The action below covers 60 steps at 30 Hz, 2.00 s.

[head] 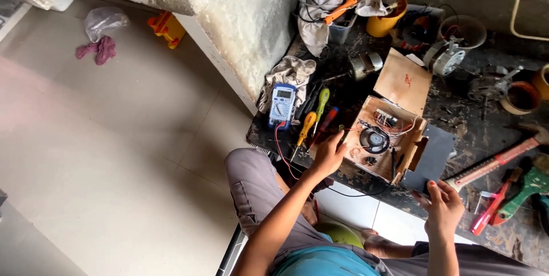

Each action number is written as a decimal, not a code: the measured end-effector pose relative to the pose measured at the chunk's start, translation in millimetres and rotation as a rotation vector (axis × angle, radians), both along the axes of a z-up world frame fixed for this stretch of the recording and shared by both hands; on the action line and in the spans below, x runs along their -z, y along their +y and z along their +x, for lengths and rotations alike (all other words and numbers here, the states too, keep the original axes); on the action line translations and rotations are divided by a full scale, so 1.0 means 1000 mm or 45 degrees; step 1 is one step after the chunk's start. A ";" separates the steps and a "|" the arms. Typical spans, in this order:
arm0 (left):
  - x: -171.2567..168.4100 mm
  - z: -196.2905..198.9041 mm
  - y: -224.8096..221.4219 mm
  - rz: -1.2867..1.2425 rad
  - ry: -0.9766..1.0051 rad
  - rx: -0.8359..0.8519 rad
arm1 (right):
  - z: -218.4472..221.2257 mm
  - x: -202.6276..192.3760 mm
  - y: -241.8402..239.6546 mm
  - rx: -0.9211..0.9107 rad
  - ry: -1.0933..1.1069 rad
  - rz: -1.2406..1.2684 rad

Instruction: Assembling electronic components into a wooden box using a screwdriver and manual wiring.

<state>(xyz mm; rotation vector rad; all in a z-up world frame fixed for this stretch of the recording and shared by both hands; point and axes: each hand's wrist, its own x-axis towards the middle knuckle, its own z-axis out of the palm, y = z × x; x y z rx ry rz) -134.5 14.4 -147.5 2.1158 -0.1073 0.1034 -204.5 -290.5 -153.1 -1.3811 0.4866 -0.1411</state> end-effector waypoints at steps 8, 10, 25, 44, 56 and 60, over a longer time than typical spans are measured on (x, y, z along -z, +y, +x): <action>0.012 0.001 0.001 0.077 -0.073 -0.081 | -0.009 -0.009 -0.012 -0.051 0.079 -0.041; 0.020 0.001 0.005 0.034 -0.076 -0.122 | -0.010 -0.009 -0.012 0.018 0.051 -0.119; 0.002 0.006 0.017 -0.560 0.558 -0.154 | -0.012 -0.016 -0.012 -0.066 0.100 -0.214; 0.008 -0.005 0.014 -0.752 0.528 -0.064 | -0.017 -0.019 -0.012 -0.146 0.087 -0.242; 0.004 -0.005 0.011 -0.699 0.486 -0.019 | -0.016 -0.014 -0.014 -0.143 0.081 -0.252; -0.018 -0.007 0.011 -0.719 0.498 0.007 | -0.015 -0.016 -0.014 -0.143 0.103 -0.257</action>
